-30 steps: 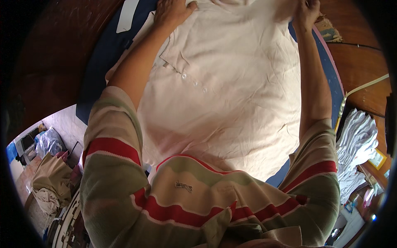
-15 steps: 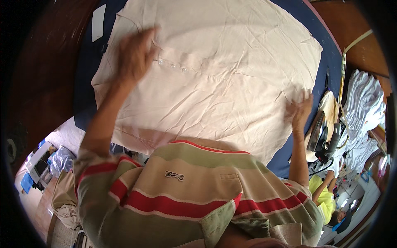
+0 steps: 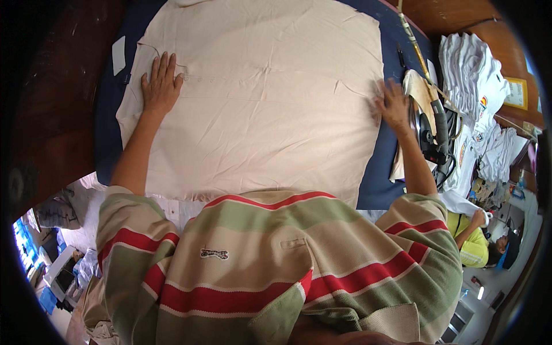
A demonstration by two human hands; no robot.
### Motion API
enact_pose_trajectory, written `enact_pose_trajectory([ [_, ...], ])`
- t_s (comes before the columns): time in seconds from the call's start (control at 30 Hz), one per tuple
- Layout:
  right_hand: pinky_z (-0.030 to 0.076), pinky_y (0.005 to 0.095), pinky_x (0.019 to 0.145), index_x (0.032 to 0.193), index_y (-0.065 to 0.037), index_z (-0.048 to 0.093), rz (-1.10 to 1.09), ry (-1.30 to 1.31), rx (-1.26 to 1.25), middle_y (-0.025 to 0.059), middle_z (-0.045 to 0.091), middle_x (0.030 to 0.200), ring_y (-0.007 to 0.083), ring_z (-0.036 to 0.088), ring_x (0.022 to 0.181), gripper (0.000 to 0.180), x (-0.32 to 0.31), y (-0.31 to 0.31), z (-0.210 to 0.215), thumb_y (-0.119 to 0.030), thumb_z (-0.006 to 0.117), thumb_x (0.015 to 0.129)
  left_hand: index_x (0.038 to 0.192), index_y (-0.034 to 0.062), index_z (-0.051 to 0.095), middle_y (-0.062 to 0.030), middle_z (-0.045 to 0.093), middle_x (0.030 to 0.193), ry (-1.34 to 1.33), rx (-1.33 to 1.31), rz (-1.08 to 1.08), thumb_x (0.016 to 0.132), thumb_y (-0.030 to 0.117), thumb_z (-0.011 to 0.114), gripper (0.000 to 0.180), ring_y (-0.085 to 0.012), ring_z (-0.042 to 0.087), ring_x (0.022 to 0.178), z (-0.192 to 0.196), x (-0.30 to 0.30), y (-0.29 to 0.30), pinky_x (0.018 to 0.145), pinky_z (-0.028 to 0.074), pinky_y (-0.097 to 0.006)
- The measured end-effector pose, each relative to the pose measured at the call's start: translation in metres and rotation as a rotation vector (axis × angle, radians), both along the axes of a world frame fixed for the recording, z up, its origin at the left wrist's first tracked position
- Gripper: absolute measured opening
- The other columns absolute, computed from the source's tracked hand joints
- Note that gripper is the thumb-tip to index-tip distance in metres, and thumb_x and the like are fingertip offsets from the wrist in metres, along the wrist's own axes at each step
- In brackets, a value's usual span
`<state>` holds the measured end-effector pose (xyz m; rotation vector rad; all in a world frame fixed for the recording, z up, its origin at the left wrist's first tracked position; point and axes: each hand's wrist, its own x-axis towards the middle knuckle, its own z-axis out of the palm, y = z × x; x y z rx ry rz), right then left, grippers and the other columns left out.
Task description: The person irons a shirt and a pair of trousers on an ironing board, using an iron and a small pair of shears to trim threads. The person spreads the items flat, moves the iron across different sections of the fabric, and folds the garments.
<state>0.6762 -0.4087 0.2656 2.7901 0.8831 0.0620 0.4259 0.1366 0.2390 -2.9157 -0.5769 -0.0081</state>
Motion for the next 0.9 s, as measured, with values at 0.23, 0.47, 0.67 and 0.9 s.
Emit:
enact_pose_trajectory([
  [0.23,0.034,0.0454,0.098,0.135,-0.006,0.036,-0.642,-0.034,0.281,0.0247,0.046,0.128,0.0374,0.045,0.118,0.092,0.073,-0.146,0.092,-0.069,0.053,0.070,0.133,0.0173,0.041,-0.0043,0.037,0.140,-0.291,-0.106,-0.144,0.084,0.025,0.051,0.051,-0.0213,0.031,0.130,0.016,-0.004,-0.099,0.101,0.024,-0.046],
  [0.47,0.046,0.0307,0.052,0.100,0.002,0.058,-0.608,0.393,0.396,0.0063,0.058,0.065,0.0154,0.057,0.053,0.052,0.052,-0.121,0.108,-0.036,0.072,0.068,0.120,0.0123,0.053,-0.0041,0.052,0.125,-0.276,-0.423,-0.275,0.085,0.019,0.050,0.036,-0.0189,0.043,0.121,0.016,0.026,-0.107,0.098,0.029,-0.041],
  [0.67,0.047,0.0396,0.073,0.104,0.004,0.057,-0.071,0.155,0.246,0.0253,0.063,0.086,0.0357,0.063,0.085,0.053,-0.012,-0.016,0.138,-0.034,0.069,0.068,0.110,0.0114,0.058,-0.0041,0.057,0.111,-0.081,-0.518,-0.433,0.082,0.023,0.056,0.031,-0.0207,0.050,0.109,0.025,0.076,-0.112,0.094,0.033,-0.040],
  [0.9,0.049,0.0417,0.072,0.102,0.000,0.056,0.183,0.471,0.140,0.0244,0.063,0.086,0.0372,0.062,0.082,0.044,-0.078,0.168,0.141,-0.030,0.065,0.072,0.098,0.0101,0.059,-0.0069,0.059,0.102,-0.013,-0.575,-0.480,0.081,0.025,0.058,0.023,-0.0240,0.052,0.104,0.022,0.095,-0.117,0.088,0.038,-0.040],
])
